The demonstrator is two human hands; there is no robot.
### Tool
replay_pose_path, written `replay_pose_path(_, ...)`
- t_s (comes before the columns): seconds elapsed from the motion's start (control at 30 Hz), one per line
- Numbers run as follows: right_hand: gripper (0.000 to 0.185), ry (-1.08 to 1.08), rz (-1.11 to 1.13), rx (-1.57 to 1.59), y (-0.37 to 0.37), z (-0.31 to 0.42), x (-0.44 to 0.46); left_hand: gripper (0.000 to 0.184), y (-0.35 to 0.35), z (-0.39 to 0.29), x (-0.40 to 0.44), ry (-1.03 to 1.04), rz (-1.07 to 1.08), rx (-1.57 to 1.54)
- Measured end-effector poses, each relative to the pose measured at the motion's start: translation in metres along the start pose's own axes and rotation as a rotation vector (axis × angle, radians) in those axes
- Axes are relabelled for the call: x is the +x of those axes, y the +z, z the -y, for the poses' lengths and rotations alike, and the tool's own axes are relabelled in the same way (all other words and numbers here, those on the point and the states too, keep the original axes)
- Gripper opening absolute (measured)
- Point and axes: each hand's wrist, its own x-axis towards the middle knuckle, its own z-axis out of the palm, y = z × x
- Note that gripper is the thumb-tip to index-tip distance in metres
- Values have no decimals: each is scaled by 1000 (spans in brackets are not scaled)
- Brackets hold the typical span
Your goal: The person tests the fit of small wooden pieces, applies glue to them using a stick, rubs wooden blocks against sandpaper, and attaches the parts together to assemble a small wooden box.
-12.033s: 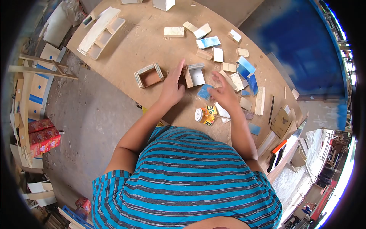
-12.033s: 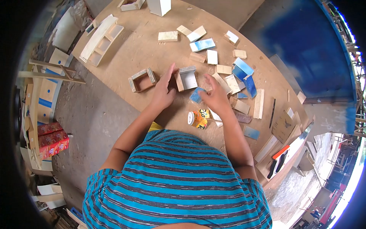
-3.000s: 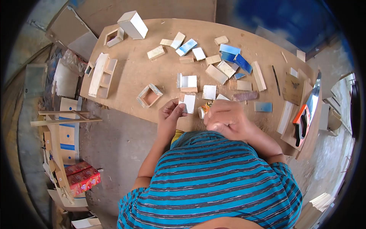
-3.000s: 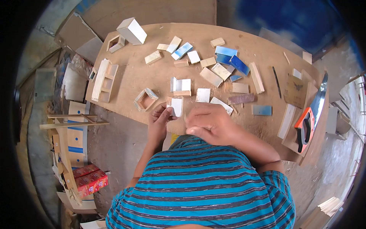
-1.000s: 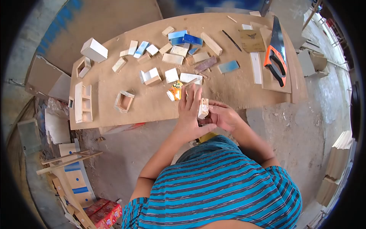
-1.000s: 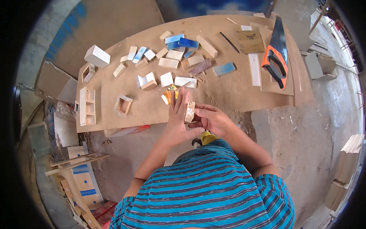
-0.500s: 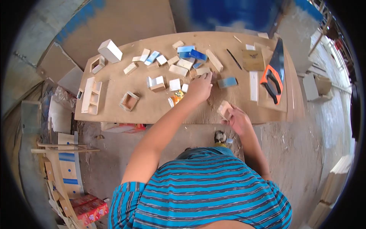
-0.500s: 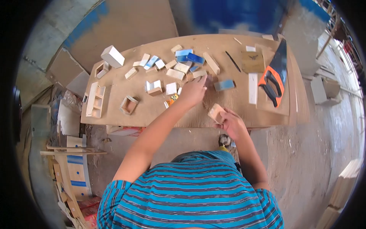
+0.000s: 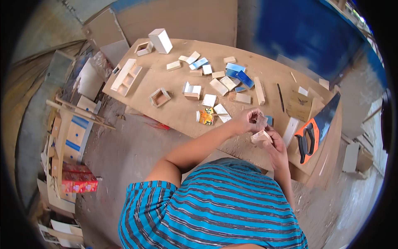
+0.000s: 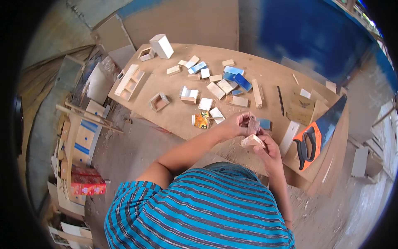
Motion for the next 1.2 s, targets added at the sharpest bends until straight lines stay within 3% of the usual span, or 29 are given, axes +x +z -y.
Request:
replay_pose_path(0.13, 30, 88, 188, 65, 2, 5, 23, 46, -2, -19, -24, 16, -296, 305)
replay_pose_path(0.23, 30, 167, 309, 159, 6, 6, 35, 47, -1, -40, -46, -139, -397, 697)
replay_pose_path(0.27, 30, 207, 342, 204, 7, 6, 37, 51, 0, -43, -53, -65, -426, 797)
replay_pose_path(0.37, 30, 219, 373, 335, 16, 2, 41, 47, -23, -13, -63, 47, -383, 372)
replay_pose_path(0.47, 33, 235, 313, 542, 16, -21, 36, 39, -29, -15, -77, -87, -201, -5)
replay_pose_path(0.57, 37, 223, 267, 766, 34, -27, 28, 30, -30, -9, -91, -109, -238, -215)
replay_pose_path(0.6, 37, 217, 154, 815, 40, -27, 24, 28, -31, -8, -97, -126, -240, -209)
replay_pose_path(0.73, 34, 333, 334, 740, 20, -57, 12, 23, -39, 4, -117, -181, -181, -131)
replay_pose_path(0.83, 32, 438, 344, 637, 18, -64, -4, 27, -43, 10, -127, -256, -95, -75)
replay_pose_path(0.93, 30, 466, 63, 432, 25, -55, -15, 32, -52, 19, -128, -346, -28, 9)
replay_pose_path(1.07, 23, 421, -115, -108, 35, -56, -3, 46, -69, 58, -118, -428, -70, 198)
replay_pose_path(1.17, 21, 70, -203, -819, 36, -70, 11, 64, -52, 47, -112, -122, -235, 753)
replay_pose_path(1.2, 23, 54, -227, -936, 38, -70, 16, 70, -48, 45, -110, -50, -276, 914)
